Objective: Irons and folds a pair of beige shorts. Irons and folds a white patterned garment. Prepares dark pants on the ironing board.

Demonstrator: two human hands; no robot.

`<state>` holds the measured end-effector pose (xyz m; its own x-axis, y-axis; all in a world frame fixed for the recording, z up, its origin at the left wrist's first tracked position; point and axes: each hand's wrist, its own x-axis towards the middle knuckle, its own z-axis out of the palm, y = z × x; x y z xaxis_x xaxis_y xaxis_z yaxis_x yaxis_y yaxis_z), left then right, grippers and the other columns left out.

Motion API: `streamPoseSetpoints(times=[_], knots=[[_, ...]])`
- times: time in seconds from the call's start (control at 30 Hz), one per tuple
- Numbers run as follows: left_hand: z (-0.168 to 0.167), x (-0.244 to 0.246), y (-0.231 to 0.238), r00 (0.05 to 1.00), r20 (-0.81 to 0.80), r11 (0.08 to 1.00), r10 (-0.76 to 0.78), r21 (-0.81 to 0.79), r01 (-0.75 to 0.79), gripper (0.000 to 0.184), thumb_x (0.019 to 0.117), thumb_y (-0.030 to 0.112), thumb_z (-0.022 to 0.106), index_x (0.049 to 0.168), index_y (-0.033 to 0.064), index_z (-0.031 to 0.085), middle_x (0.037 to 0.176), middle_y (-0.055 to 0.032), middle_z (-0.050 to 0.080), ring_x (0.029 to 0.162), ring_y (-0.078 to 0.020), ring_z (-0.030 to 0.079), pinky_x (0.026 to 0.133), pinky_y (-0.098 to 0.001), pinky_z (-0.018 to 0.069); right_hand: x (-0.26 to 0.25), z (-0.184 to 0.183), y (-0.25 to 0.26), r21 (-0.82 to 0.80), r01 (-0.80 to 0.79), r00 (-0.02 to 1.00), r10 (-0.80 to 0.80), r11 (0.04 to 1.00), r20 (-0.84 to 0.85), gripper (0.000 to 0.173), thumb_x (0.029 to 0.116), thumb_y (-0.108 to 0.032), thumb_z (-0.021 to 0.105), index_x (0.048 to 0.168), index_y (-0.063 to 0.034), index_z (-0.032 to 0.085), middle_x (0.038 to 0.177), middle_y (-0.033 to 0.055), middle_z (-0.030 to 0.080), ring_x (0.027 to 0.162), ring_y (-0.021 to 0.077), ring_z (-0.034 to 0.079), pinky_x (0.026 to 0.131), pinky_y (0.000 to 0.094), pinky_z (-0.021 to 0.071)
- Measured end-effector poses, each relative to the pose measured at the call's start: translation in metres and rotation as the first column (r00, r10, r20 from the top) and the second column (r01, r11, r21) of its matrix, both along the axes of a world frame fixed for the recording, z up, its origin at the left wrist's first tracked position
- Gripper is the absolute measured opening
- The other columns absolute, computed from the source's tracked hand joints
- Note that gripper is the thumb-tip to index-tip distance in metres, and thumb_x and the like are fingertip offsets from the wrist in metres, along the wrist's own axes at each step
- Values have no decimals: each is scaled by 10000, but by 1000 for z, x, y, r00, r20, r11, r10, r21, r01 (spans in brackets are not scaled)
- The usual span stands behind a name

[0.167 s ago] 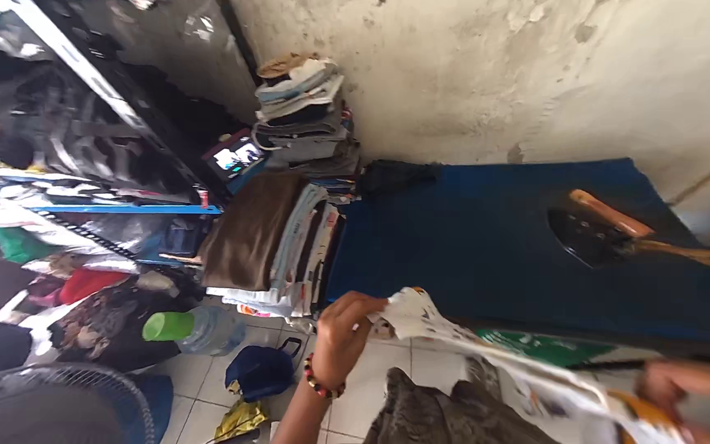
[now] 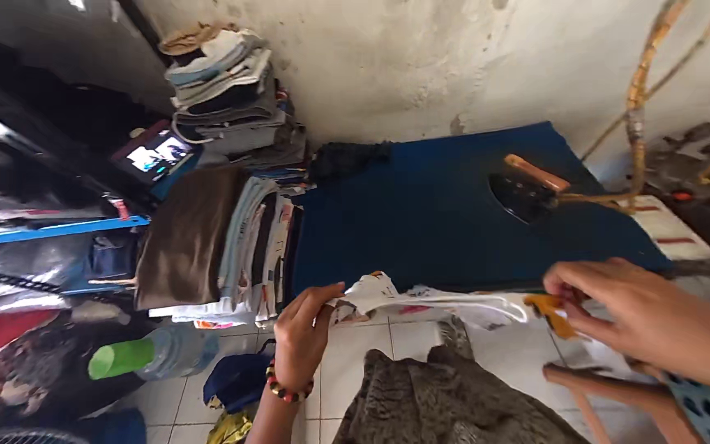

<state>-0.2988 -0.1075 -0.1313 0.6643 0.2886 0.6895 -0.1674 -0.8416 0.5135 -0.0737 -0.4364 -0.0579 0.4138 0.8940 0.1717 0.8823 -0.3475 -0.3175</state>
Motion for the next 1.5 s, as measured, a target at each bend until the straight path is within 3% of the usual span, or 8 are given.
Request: streamPoseSetpoints(times=[0.2,0.6,0.83,0.97,1.13,1.27,1.4,1.5], knots=[[-1,-4,3,999,-23,998,23,65,-21,181,973,18,585,1057,-15,742,955,-116,760,936,-57,705,899,-135,515,17,-5,1,166,-47,944,98,985,-316,105,783,-200,698,868,-185,759,818,-131,694,746,-69,640,647,110,530],[-15,3,5,990,-141,998,-6,67,15,203,947,11,555,968,11,757,969,-139,725,969,-142,692,913,-200,534,22,-25,-7,279,131,971,-66,951,-232,68,761,-224,674,793,-163,676,800,-94,621,739,-15,610,624,185,525],[-60,5,-42,955,-297,988,3,-148,-49,175,997,20,462,989,-26,631,936,-152,696,920,-124,685,872,-207,530,-5,-100,-12,541,404,913,-289,737,-288,226,1016,-216,482,968,-16,574,854,32,579,748,-34,523,663,100,433],[-66,38,-36,932,-362,990,8,-131,-60,221,1009,112,543,1060,-51,682,881,-148,731,746,-138,709,727,-236,568,38,-119,-16,438,402,915,-362,804,-177,290,1016,-214,495,1011,55,602,763,149,625,623,137,586,564,267,492],[-78,162,7,665,-739,970,-111,-226,-88,315,1059,141,532,1297,-48,613,1038,-240,722,939,-404,719,862,-581,560,173,-164,36,-66,457,777,-434,887,-456,297,1017,-72,620,1270,72,565,949,248,678,865,409,689,810,620,546],[-121,283,32,390,-916,961,94,-19,-275,423,1077,135,484,1485,22,482,1398,-261,582,1287,-424,580,1073,-583,456,262,-239,92,-125,454,836,-471,882,-283,315,1046,-144,594,1288,56,589,1165,298,650,1054,488,662,890,671,520],[-158,331,-8,389,-900,969,195,115,-219,368,1025,50,500,1373,-21,596,1405,-281,565,1345,-447,513,1091,-617,406,250,-275,112,-43,273,937,-276,961,-216,254,974,34,548,1192,87,667,1243,321,638,1215,517,584,1017,681,432],[-189,316,-33,400,-899,973,178,101,-208,415,1060,209,510,1392,-25,597,1454,-266,553,1394,-442,484,1152,-641,319,230,-303,100,-144,51,956,-90,988,-280,476,1078,-221,465,1469,46,510,1519,230,518,1425,424,476,1158,667,311]])
